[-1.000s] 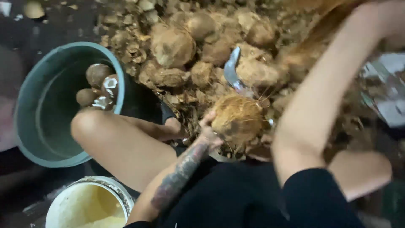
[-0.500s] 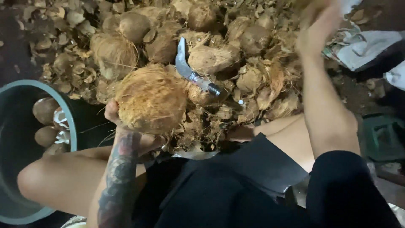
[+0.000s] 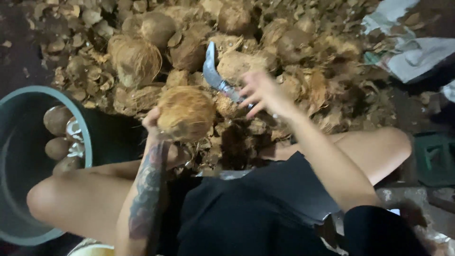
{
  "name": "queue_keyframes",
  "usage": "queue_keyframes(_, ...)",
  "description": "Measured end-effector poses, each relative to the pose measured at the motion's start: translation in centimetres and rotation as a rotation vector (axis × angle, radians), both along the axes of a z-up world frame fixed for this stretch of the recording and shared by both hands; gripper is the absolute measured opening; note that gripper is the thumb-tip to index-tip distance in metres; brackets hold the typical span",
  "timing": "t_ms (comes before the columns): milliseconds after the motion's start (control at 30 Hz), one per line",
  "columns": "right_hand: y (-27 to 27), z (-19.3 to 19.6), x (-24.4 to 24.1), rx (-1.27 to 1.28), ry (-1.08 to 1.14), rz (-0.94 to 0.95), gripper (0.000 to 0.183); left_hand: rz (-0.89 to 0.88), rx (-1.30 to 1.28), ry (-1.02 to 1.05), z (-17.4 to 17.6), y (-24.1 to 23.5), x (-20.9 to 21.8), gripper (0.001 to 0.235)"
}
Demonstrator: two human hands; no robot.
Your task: The person sits on the floor and uses a curved knife to peel the husk off whole coconuts. They rotate each coconut while striking and scraping away the fibrous outer layer, then place the peeled coconuts into a nearby bucket.
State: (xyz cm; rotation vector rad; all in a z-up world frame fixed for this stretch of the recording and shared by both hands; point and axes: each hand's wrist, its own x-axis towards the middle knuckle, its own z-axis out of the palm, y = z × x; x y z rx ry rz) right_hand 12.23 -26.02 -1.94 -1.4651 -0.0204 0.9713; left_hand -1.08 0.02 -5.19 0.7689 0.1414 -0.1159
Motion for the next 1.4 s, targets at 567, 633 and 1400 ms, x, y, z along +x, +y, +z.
queue_keyframes(567,5.4,-5.3,-4.1,-0.54,-0.95,0.193,0.057,0.293,-0.343,0.455,-3.7,0.8,-2.6,0.086)
queue_keyframes(633,4.6,-9.4,-2.6,-0.995,-1.017,0.409,0.065,0.274,-0.329,0.442,-3.9,1.5,-2.5,0.08)
queue_keyframes(1400,2.5,10.0,-17.0,0.668,-0.801,-0.006,0.012,0.423,-0.373,0.472,-11.8,3.3,-1.7,0.089)
